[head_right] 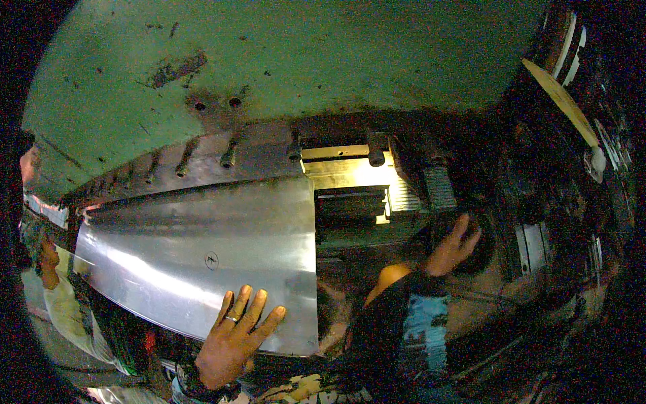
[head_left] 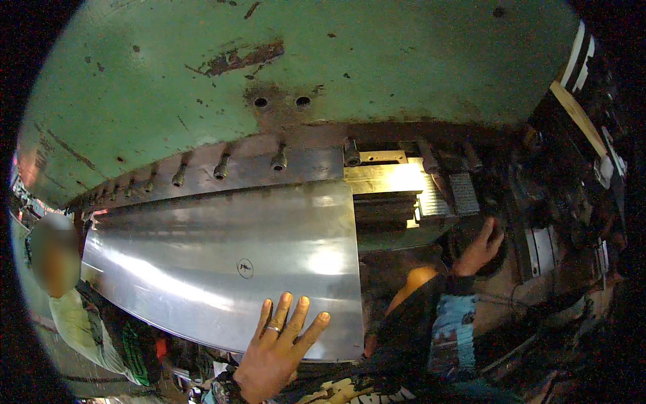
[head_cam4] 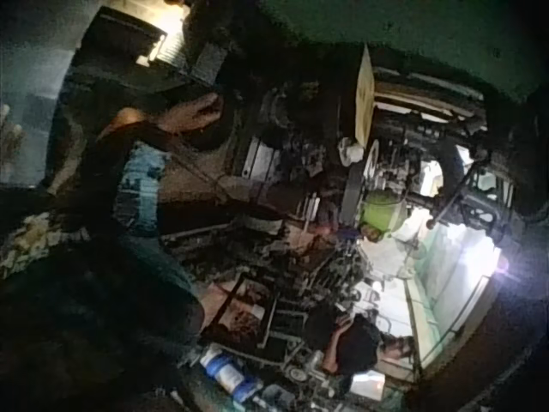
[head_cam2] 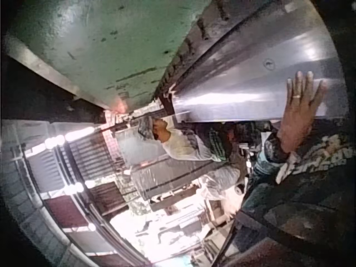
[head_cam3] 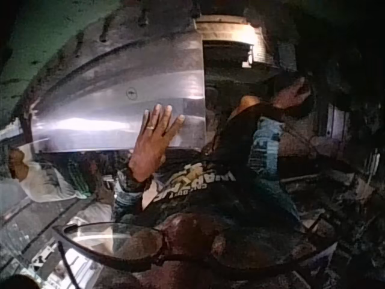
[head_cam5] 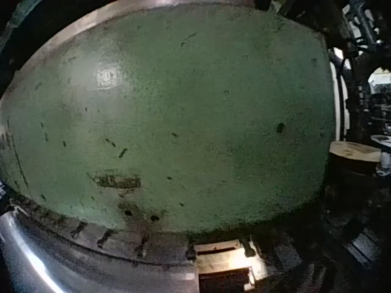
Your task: The person operates a large metal shearing machine to cut a sheet of metal. They position the sheet, activate the machine to cut, and remove the cut piece. A coworker assists by holding the sheet and removing cut pieces.
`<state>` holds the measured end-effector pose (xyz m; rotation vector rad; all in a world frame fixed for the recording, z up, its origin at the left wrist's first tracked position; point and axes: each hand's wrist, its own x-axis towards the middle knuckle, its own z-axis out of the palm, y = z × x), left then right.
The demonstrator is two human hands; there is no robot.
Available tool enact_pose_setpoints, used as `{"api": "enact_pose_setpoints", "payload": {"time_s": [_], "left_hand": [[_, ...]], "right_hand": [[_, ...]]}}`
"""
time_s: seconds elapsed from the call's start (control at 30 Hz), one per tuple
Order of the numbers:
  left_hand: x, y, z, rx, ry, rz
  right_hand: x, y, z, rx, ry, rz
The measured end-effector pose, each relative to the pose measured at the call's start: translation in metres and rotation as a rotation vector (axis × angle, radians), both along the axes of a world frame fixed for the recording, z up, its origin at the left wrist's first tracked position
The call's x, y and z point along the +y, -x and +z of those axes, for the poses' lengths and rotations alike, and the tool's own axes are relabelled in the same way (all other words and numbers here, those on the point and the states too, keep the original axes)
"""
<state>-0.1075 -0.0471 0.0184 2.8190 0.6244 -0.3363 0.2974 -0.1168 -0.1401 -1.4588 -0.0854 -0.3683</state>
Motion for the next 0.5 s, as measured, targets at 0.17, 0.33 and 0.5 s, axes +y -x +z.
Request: {"api": "enact_pose_setpoints", "payload": {"time_s": [0.17,0.33,0.5], "left_hand": [[0.005,-0.002,-0.001,-0.015,-0.051,-0.023],[0.007,-0.002,0.002,-0.03,-0.108,-0.065],[0.006,-0.002,0.006,-0.016,0.03,-0.014]], "right_hand": [[0.0,-0.057,-0.033,0.583,-0.256,0.439],[0.013,-0.048,-0.035,0.562,-0.227,0.424],[0.02,-0.053,-0.032,0.526,-0.243,0.371]]}}
